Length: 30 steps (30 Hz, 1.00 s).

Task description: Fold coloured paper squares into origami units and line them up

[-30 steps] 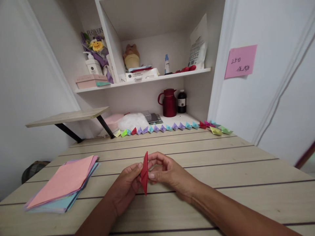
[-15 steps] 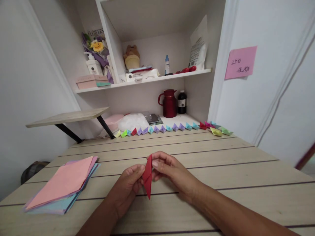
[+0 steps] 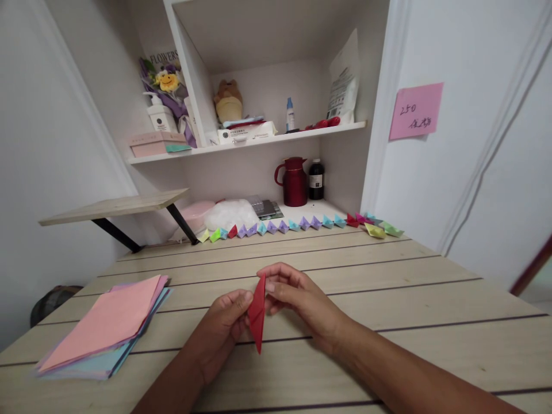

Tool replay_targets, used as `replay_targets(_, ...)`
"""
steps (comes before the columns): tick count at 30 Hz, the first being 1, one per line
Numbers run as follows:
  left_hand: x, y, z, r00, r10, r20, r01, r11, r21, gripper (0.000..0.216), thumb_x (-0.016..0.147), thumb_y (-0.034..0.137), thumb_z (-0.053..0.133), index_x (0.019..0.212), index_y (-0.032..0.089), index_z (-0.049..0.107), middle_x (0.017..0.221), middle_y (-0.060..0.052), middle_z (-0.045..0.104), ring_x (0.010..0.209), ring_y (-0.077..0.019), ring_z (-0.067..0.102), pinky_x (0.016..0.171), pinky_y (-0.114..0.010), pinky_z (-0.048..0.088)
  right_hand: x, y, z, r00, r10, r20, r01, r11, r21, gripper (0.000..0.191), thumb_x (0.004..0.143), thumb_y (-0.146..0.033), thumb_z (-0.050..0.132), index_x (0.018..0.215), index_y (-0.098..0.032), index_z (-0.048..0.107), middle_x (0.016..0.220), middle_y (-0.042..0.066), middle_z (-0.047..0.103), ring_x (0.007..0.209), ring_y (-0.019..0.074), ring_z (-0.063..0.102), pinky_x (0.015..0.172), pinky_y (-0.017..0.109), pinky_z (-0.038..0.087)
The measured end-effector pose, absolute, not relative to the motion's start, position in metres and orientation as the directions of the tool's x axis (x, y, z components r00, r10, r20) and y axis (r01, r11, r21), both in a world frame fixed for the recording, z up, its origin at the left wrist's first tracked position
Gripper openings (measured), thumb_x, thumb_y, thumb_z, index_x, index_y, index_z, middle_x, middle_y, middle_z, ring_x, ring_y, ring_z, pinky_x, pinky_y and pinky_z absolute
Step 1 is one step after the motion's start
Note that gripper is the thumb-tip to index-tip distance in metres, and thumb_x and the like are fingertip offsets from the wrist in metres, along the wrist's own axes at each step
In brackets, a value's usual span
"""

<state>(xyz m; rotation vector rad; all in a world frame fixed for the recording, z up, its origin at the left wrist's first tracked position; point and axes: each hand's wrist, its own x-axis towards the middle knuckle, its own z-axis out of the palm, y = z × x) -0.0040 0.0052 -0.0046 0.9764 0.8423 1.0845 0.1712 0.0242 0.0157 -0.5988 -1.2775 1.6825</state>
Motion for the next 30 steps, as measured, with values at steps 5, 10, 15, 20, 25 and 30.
replay_targets(5, -0.0039, 0.0067, -0.0056, 0.263, 0.961, -0.080, -0.315, 0.164, 0.935, 0.035, 0.073, 0.047, 0.072, 0.071, 0.012, 0.066, 0.067, -0.003, 0.060, 0.063, -0.0116, 0.047, 0.063, -0.025, 0.035, 0.1722, 0.0242, 0.0196, -0.452, 0.883, 0.124, -0.353, -0.049, -0.934, 0.027, 0.076, -0.030, 0.072, 0.101, -0.022, 0.066, 0.077, -0.001, 0.060, 0.071, 0.0130, 0.056, 0.068, 0.028, 0.045)
replay_targets(10, -0.0039, 0.0060, -0.0021, 0.292, 0.955, -0.062, -0.347, 0.166, 0.923, 0.032, 0.077, 0.044, 0.069, 0.076, 0.012, 0.068, 0.072, -0.005, 0.062, 0.065, -0.0123, 0.048, 0.066, -0.026, 0.035, 0.1726, 0.0249, 0.0186, -0.484, 0.862, 0.148, -0.372, -0.049, -0.927, 0.020, 0.078, -0.029, 0.070, 0.095, -0.019, 0.067, 0.075, 0.000, 0.063, 0.069, 0.0126, 0.057, 0.069, 0.028, 0.045)
replay_targets(15, -0.0047, 0.0040, 0.0013, 0.303, 0.952, -0.040, -0.378, 0.158, 0.912, 0.027, 0.081, 0.040, 0.066, 0.079, 0.013, 0.069, 0.074, -0.004, 0.062, 0.064, -0.0104, 0.046, 0.067, -0.025, 0.034, 0.1719, 0.0250, 0.0175, -0.512, 0.845, 0.153, -0.383, -0.064, -0.922, 0.023, 0.075, -0.028, 0.073, 0.095, -0.018, 0.067, 0.078, 0.002, 0.065, 0.069, 0.0140, 0.059, 0.068, 0.029, 0.046)
replay_targets(20, -0.0042, 0.0039, 0.0020, 0.307, 0.950, -0.062, -0.325, 0.166, 0.931, 0.031, 0.079, 0.044, 0.067, 0.075, 0.013, 0.069, 0.072, -0.004, 0.060, 0.068, -0.0124, 0.048, 0.066, -0.025, 0.034, 0.1724, 0.0241, 0.0210, -0.489, 0.857, 0.163, -0.399, -0.053, -0.915, 0.029, 0.075, -0.032, 0.072, 0.102, -0.021, 0.066, 0.078, 0.000, 0.062, 0.068, 0.0137, 0.058, 0.068, 0.029, 0.046)
replay_targets(25, -0.0042, 0.0054, -0.0009, 0.309, 0.948, -0.076, -0.235, 0.153, 0.960, 0.035, 0.077, 0.048, 0.068, 0.076, 0.013, 0.070, 0.072, -0.005, 0.061, 0.068, -0.0138, 0.049, 0.067, -0.026, 0.035, 0.1738, 0.0234, 0.0230, -0.490, 0.858, 0.152, -0.358, -0.040, -0.933, 0.033, 0.075, -0.031, 0.072, 0.106, -0.023, 0.066, 0.081, 0.001, 0.063, 0.072, 0.0152, 0.057, 0.070, 0.030, 0.045)
replay_targets(30, -0.0048, 0.0057, -0.0027, 0.307, 0.946, -0.107, -0.221, 0.180, 0.959, 0.035, 0.075, 0.048, 0.069, 0.072, 0.014, 0.067, 0.066, -0.003, 0.059, 0.064, -0.0143, 0.051, 0.065, -0.027, 0.036, 0.1752, 0.0228, 0.0237, -0.479, 0.863, 0.161, -0.317, 0.001, -0.948, 0.029, 0.077, -0.028, 0.069, 0.105, -0.023, 0.065, 0.093, 0.003, 0.064, 0.079, 0.0160, 0.057, 0.072, 0.031, 0.044)
